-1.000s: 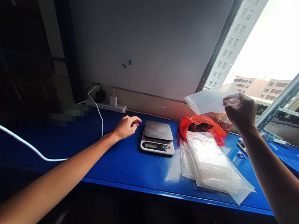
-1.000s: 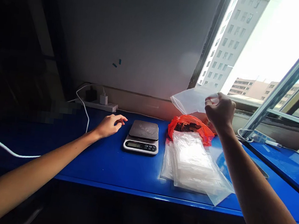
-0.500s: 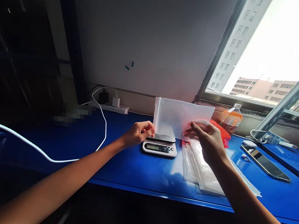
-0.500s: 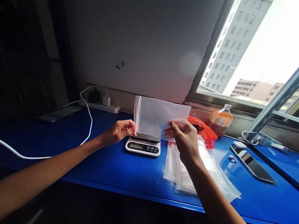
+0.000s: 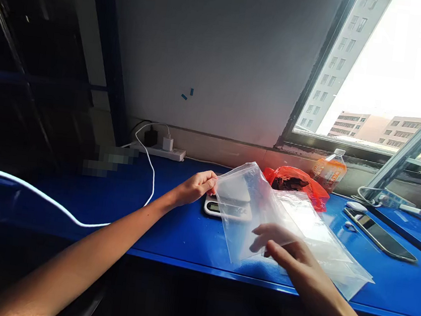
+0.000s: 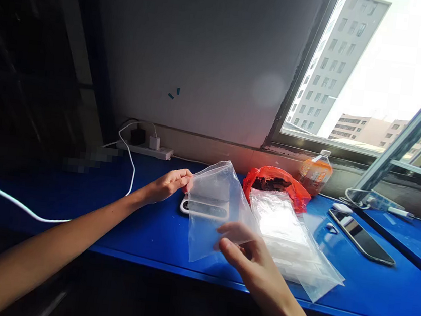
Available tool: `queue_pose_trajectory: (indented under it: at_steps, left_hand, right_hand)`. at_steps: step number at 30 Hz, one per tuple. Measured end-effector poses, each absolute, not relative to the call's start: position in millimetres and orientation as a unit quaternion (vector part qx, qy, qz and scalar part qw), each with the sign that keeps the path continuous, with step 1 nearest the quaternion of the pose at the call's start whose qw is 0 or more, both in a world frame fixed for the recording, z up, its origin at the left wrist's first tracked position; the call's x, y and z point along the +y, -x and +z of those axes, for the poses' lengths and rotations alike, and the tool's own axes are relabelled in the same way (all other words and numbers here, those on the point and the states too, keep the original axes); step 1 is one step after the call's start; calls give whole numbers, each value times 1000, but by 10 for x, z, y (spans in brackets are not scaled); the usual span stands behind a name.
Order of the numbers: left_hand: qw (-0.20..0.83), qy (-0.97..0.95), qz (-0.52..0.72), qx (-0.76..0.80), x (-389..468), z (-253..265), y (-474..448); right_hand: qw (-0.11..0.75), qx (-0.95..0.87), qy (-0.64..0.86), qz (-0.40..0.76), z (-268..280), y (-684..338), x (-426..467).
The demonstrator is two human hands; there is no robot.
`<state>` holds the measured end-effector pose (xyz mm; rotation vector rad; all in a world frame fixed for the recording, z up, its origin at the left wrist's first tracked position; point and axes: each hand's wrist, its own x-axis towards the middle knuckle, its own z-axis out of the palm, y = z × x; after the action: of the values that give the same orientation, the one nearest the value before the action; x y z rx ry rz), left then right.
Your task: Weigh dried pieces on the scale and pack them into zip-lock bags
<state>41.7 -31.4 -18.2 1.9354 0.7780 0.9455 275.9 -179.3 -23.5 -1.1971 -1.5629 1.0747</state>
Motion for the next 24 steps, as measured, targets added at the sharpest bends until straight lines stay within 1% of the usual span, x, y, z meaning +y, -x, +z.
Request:
queue_pose_trajectory:
  at_steps: [2, 4, 7, 9, 12, 14, 18, 20, 22, 24]
  left_hand:
    - [421, -777, 358, 304, -297, -188, -406]
    - [427, -780, 347, 299, -283, -187, -395]
    - [437, -775, 346, 298, -281, -173, -385]
    - [446, -769, 349, 296, -296, -160, -390]
    - [458, -764, 355, 285, -337, -147, -417]
    - [463, -762, 356, 281, -368, -146, -440]
    - [465, -765, 356, 268, -416, -152, -469]
    - [460, -768, 361, 262, -434, -149, -478]
    - [447, -769, 370, 267, -453, -140, -489]
    - [428, -772, 375, 282, -478, -133, -505]
  right_hand:
    - [489, -597, 484, 413, -178, -2864, -1799]
    - [521, -578, 495, 386, -124, -2966, -1786]
    - [499, -590, 539, 336, -71, -3041, -1763]
    - [481, -616, 557, 281, -48, -3025, -1723]
    - [489, -651, 546, 198, -10, -2936, -1563]
    - [499, -662, 523, 197, 4, -2857, -1400]
    - [543, -636, 482, 262, -44, -2706, -1127]
    - [560, -624, 475, 268, -86, -2663, -1074]
    - [552, -632, 481, 252, -97, -2655, -1066]
    - [534, -656, 498, 192, -57, -2667, -1075]
